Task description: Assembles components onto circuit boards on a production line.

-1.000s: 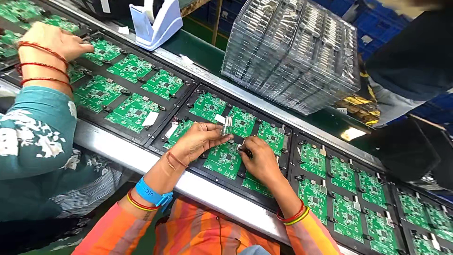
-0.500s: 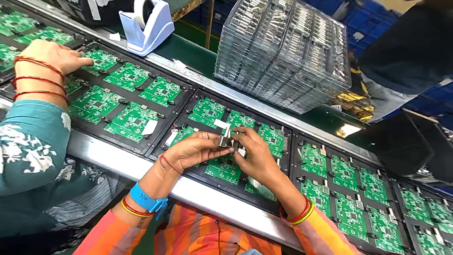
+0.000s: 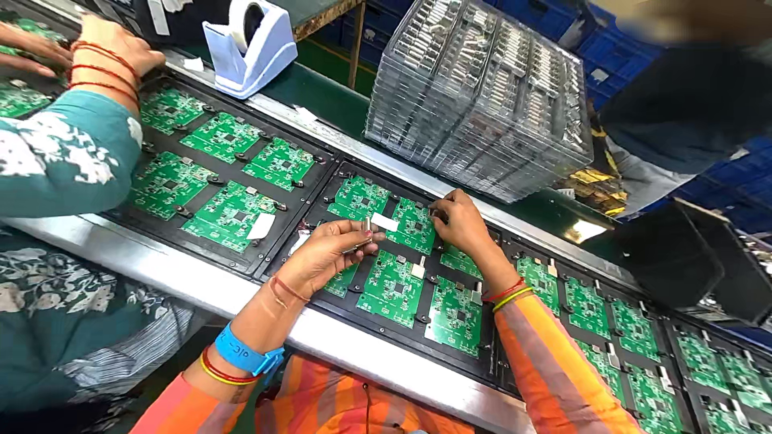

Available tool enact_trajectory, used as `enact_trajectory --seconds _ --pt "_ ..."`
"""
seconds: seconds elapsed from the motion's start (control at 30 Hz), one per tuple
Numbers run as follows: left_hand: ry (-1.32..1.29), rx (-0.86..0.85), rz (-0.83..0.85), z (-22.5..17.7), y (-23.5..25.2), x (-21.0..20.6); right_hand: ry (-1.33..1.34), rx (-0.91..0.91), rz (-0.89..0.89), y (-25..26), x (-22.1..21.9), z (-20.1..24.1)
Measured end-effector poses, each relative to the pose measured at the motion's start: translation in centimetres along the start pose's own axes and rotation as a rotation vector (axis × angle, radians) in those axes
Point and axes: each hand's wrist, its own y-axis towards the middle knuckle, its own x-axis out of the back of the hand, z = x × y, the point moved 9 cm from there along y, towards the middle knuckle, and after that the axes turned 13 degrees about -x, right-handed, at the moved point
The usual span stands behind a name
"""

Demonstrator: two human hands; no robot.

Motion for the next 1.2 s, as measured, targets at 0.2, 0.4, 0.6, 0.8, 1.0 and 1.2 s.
enact_trajectory --seconds 0.2,0.4,0.6,0.8,1.0,1.2 --pt "0.148 -0.071 0.001 -0.6 0.0 0.2 -0.061 -0.038 0.070 -0.1 0.2 -0.3" --pt "0.273 -0.150 -0.038 -1.3 -0.2 0.3 -0.057 -0.015 -0.075 -2.0 0.5 -0.8" --pt "0.517 -0.249 -0.030 -3.3 -2.0 -0.6 0.147 0.193 -0.028 -8.3 1.3 9.2" --pt "0.506 -0.224 0.054 -3.3 -2.4 -1.3 0.264 0.364 -0.100 -10.3 1.5 14.1" --pt "0.591 -0.216 0.121 -3.1 -2.4 -1.7 0.305 0.310 0.021 -10.0 0.9 13.3" --pt "0.388 -0.176 -0.052 -2.9 -2.2 0.0 0.284 0.193 -0.007 -9.5 0.0 11.7"
